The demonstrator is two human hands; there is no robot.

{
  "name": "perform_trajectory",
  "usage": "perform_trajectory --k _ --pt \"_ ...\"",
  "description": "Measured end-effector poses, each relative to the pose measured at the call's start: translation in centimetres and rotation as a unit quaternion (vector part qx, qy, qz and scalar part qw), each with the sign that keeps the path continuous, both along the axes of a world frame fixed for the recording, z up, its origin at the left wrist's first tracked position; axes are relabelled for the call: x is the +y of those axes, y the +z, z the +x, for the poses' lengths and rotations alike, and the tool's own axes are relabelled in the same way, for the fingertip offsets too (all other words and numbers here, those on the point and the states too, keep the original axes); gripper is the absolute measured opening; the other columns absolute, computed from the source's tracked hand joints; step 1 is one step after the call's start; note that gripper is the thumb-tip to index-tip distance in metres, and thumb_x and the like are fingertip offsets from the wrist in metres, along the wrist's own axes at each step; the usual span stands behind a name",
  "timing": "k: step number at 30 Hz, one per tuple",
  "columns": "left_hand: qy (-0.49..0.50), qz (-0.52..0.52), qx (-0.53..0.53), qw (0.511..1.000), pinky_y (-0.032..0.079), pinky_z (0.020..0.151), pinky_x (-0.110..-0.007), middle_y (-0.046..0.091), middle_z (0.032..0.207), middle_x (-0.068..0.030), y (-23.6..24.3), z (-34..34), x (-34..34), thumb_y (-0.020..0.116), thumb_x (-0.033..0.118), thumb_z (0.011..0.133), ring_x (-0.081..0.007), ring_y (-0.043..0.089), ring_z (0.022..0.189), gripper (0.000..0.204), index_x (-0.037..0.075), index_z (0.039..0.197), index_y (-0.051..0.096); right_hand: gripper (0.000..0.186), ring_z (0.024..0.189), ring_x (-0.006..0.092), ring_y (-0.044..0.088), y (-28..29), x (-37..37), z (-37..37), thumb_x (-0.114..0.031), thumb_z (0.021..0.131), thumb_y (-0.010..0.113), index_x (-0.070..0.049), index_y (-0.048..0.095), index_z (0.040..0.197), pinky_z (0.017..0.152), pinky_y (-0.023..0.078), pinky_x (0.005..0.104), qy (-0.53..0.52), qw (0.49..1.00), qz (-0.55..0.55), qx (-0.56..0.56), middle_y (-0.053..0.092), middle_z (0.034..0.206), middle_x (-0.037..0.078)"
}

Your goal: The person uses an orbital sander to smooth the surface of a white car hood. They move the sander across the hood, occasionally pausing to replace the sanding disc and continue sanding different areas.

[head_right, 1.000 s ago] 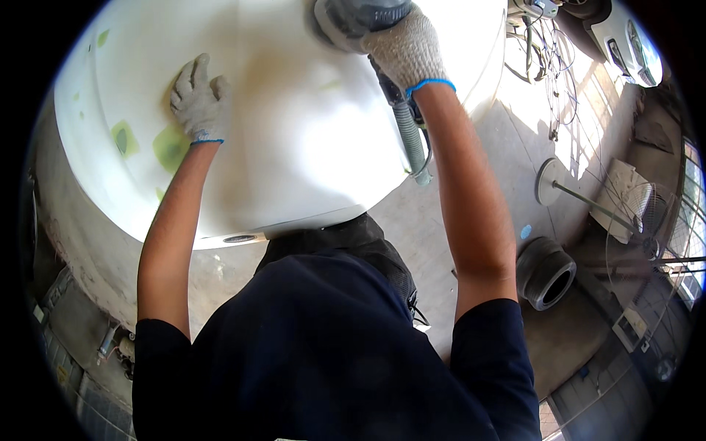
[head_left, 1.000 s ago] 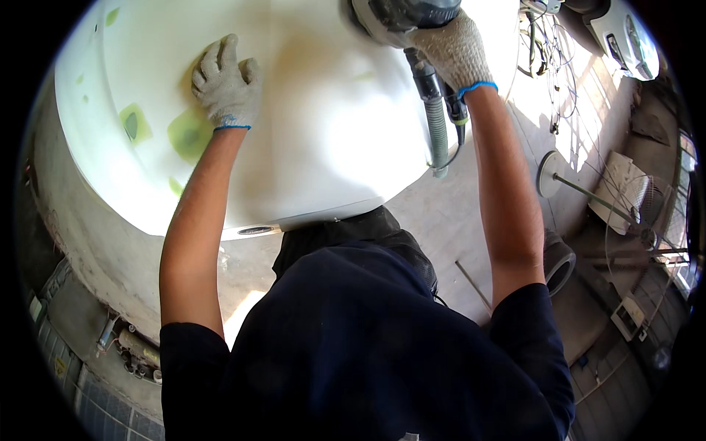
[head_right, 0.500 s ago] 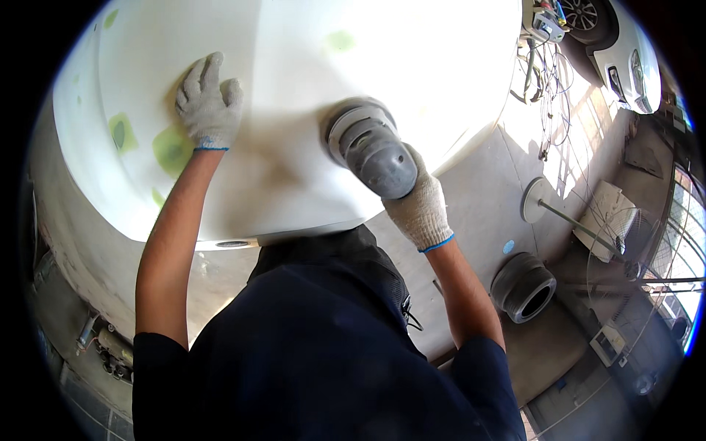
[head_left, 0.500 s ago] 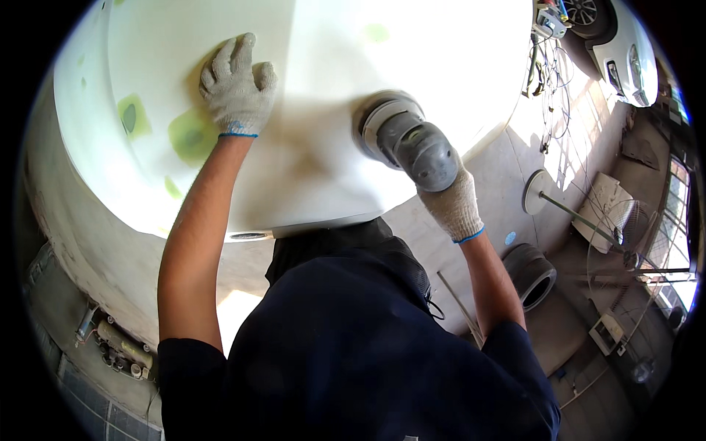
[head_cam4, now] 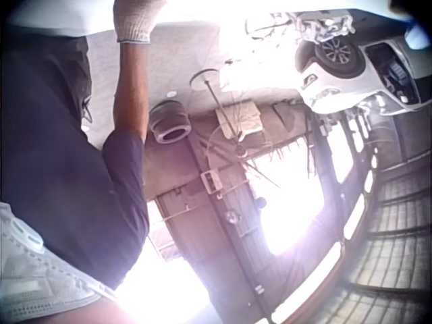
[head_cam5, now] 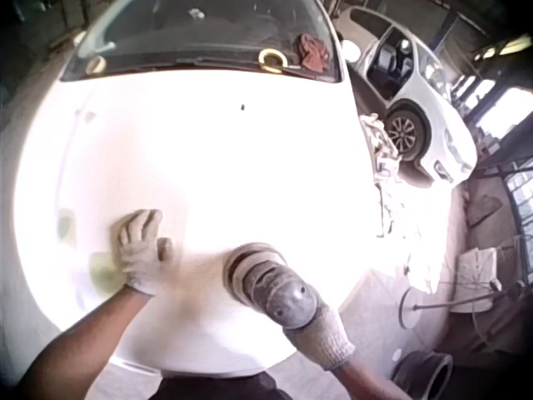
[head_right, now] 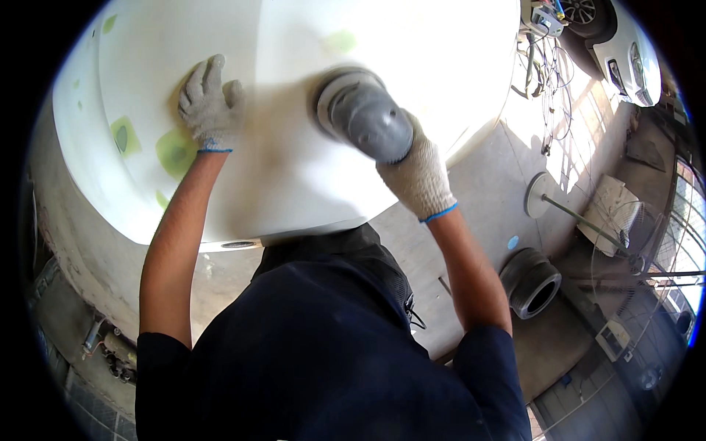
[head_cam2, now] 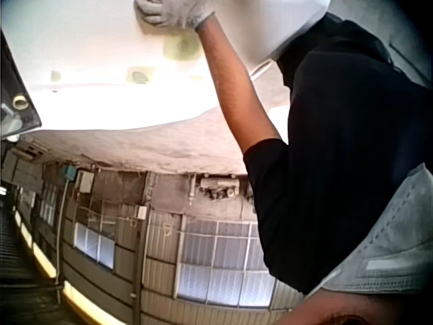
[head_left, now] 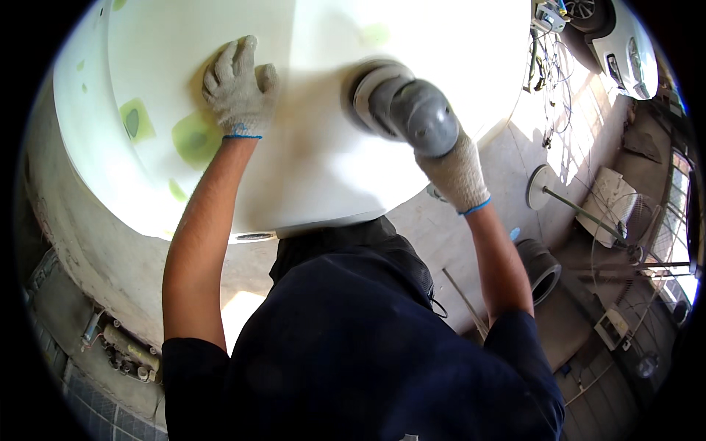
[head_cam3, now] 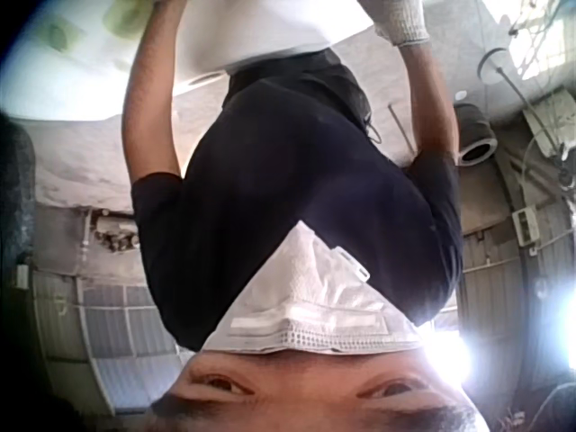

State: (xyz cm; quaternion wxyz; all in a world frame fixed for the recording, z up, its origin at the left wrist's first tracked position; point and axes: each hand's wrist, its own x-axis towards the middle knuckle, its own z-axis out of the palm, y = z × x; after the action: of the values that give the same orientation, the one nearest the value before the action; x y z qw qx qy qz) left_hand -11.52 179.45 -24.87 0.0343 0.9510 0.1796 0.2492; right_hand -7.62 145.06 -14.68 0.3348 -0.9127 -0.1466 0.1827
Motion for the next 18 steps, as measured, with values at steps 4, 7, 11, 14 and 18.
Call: perform_trajectory --k 4,7,11,14,18 --pt "0.002 0.007 0.014 1.000 0.038 0.112 -0.052 0.052 0.145 -0.0034 0.2 0.0 -0.2 0.069 0.037 0.091 -0.0311 0.048 0.133 0.057 0.028 0.146 0.058 0.036 0.077 0.0232 0.076 1.2 2.1 9.7 -0.020 0.080 0.080 0.004 0.071 0.105 0.075 0.063 0.0367 -0.030 0.997 -0.074 -0.012 0.076 0.083 0.014" --pt "0.004 0.002 0.009 1.000 0.038 0.112 -0.052 0.052 0.146 -0.0031 -0.1 0.2 -0.1 0.068 0.037 0.092 -0.0310 0.048 0.134 0.056 0.029 0.146 0.058 0.032 0.065 0.0175 0.072 3.1 3.4 13.6 -0.023 0.079 0.078 0.003 0.072 0.096 0.066 0.062 0.0333 -0.015 0.999 -0.047 0.010 0.073 0.072 0.011" --pt "0.001 -0.001 0.005 1.000 0.038 0.112 -0.052 0.051 0.146 -0.0032 -0.1 0.1 -0.1 0.068 0.038 0.092 -0.0313 0.048 0.134 0.054 0.029 0.145 0.058 0.032 0.064 0.0171 0.072 2.0 3.9 14.0 -0.023 0.078 0.078 0.003 0.072 0.095 0.065 0.062 0.0329 -0.026 0.998 -0.059 0.007 0.073 0.071 0.011" --pt "0.002 0.010 0.002 1.000 0.038 0.111 -0.052 0.051 0.146 -0.0037 -0.1 -0.1 0.3 0.068 0.037 0.092 -0.0316 0.048 0.133 0.055 0.029 0.145 0.058 0.038 0.069 0.0213 0.073 0.8 4.7 10.6 -0.024 0.078 0.079 0.004 0.071 0.102 0.070 0.063 0.0357 -0.011 0.999 -0.031 -0.037 0.073 0.075 0.013" --pt "0.006 0.015 0.019 1.000 0.038 0.111 -0.052 0.052 0.146 -0.0042 0.4 -0.1 -0.2 0.068 0.036 0.092 -0.0318 0.049 0.132 0.056 0.027 0.146 0.057 0.051 0.104 0.0393 0.073 1.2 5.6 5.9 -0.015 0.077 0.075 0.005 0.063 0.123 0.096 0.058 0.0453 0.022 0.999 -0.029 -0.017 0.073 0.104 0.029"
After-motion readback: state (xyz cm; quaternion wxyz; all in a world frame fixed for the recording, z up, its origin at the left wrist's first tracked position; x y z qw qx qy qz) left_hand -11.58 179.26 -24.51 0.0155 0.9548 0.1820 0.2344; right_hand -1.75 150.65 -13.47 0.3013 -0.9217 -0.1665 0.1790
